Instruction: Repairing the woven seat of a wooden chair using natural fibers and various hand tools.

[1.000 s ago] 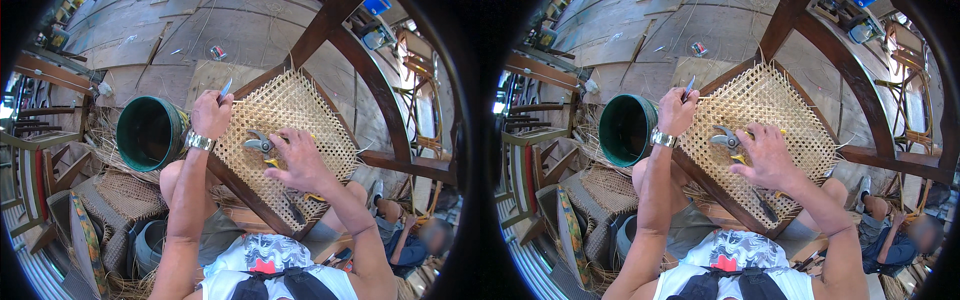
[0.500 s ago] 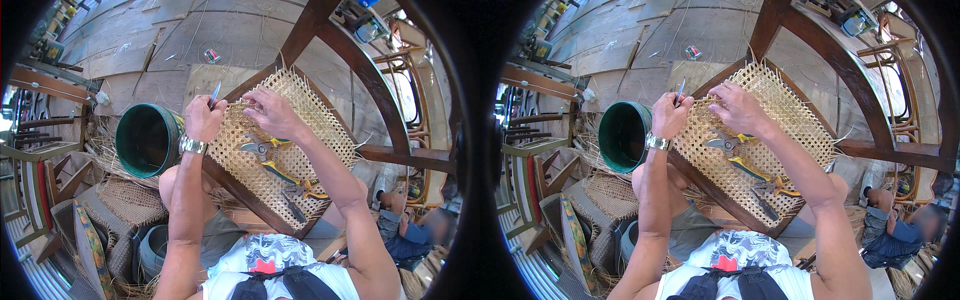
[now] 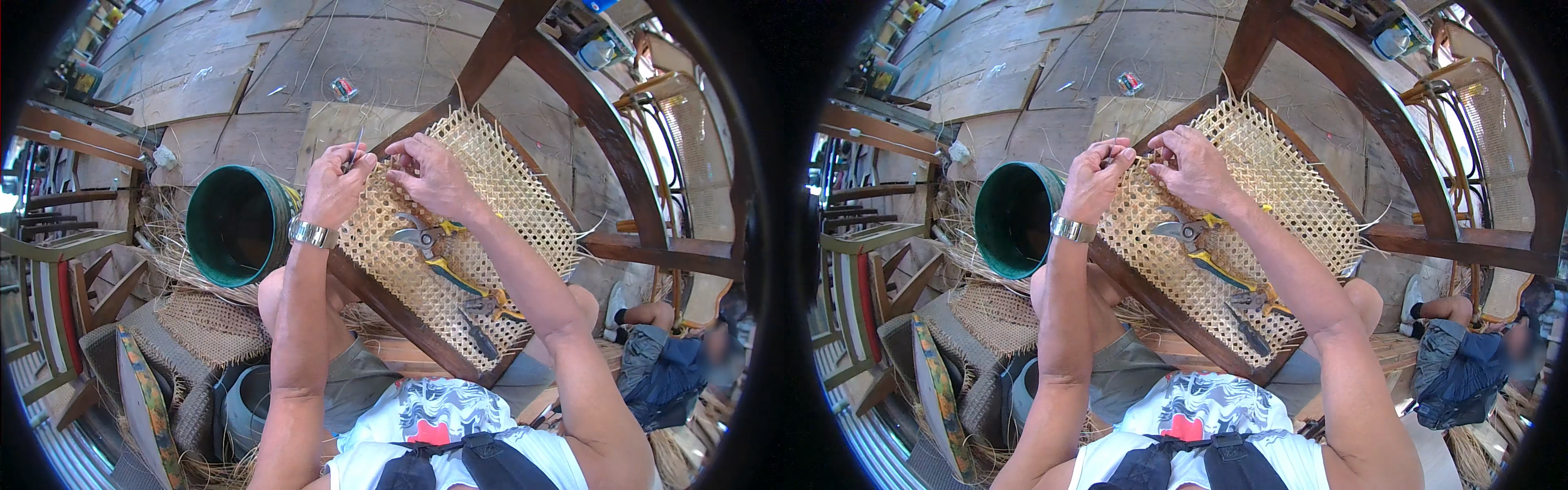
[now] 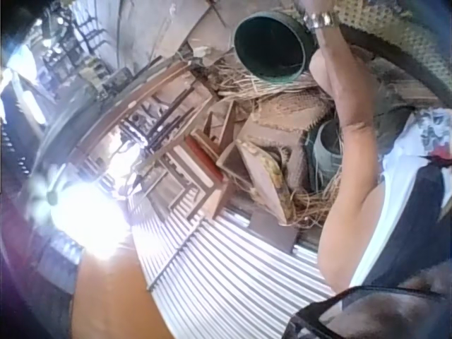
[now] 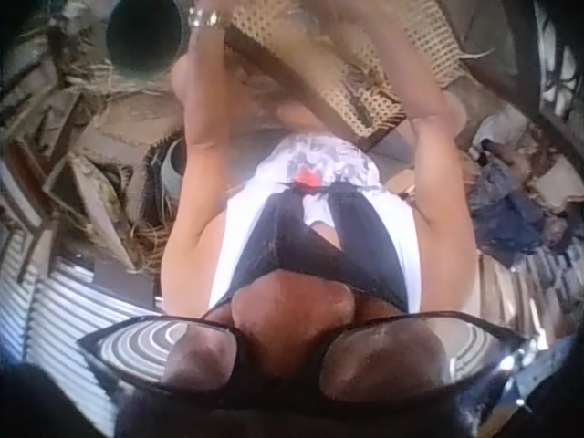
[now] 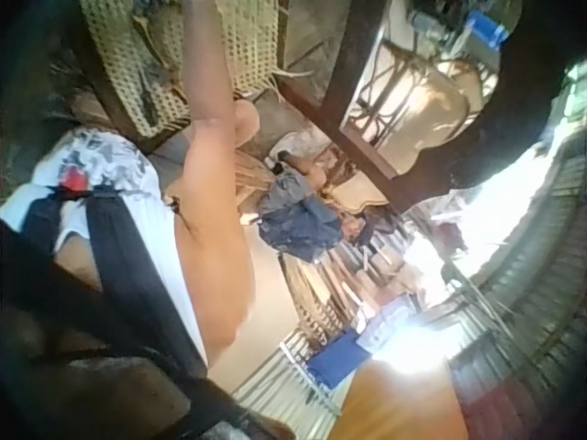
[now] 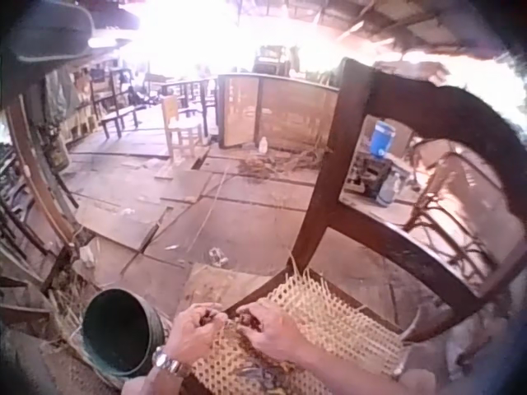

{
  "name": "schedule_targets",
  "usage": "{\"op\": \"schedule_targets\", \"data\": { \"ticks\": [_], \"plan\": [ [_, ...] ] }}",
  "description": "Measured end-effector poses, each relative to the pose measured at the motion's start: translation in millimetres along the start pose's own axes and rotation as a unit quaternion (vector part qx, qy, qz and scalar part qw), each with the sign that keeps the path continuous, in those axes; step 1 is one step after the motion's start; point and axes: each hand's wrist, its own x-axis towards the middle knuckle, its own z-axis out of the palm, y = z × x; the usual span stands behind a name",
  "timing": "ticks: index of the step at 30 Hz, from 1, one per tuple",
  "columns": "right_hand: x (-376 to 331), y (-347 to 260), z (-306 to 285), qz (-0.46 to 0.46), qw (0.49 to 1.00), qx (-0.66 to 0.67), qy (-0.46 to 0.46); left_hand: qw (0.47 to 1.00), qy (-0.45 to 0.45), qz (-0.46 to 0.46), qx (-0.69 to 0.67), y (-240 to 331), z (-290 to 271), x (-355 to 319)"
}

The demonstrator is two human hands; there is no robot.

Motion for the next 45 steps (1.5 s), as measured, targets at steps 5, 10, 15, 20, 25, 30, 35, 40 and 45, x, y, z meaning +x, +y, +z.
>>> {"op": "schedule_targets", "data": {
  "ticks": [5,10,15,20,25,30,35,40,45],
  "plan": [
    [4,1,14,-0.079,0.996,-0.024,0.039,0.999,-0.004,0.042,-0.028,-3,2,2],
    [10,9,16,-0.070,0.997,0.013,0.036,0.977,0.065,0.069,0.190,8,2,-1],
    [9,11,16,-0.067,0.995,0.059,0.046,0.980,0.069,0.044,0.182,14,6,-3],
    [7,15,12,-0.034,0.988,0.144,0.048,0.959,0.081,0.043,0.270,-1,7,-2],
    [-6,19,-10,0.043,0.981,0.164,0.091,0.943,0.105,0.055,0.311,-5,4,-3],
    [-36,13,-39,0.018,0.992,0.115,0.049,0.956,0.078,0.014,0.282,14,6,-4],
    [-67,26,-67,0.010,0.998,0.053,-0.031,0.959,0.076,0.037,0.271,7,1,-6],
    [-102,31,-83,-0.026,1.000,-0.013,-0.003,0.968,0.029,-0.020,0.250,17,4,-6],
    [-107,19,-88,-0.009,0.999,-0.022,-0.028,0.965,0.034,-0.009,0.258,11,0,-6]
  ]
}}
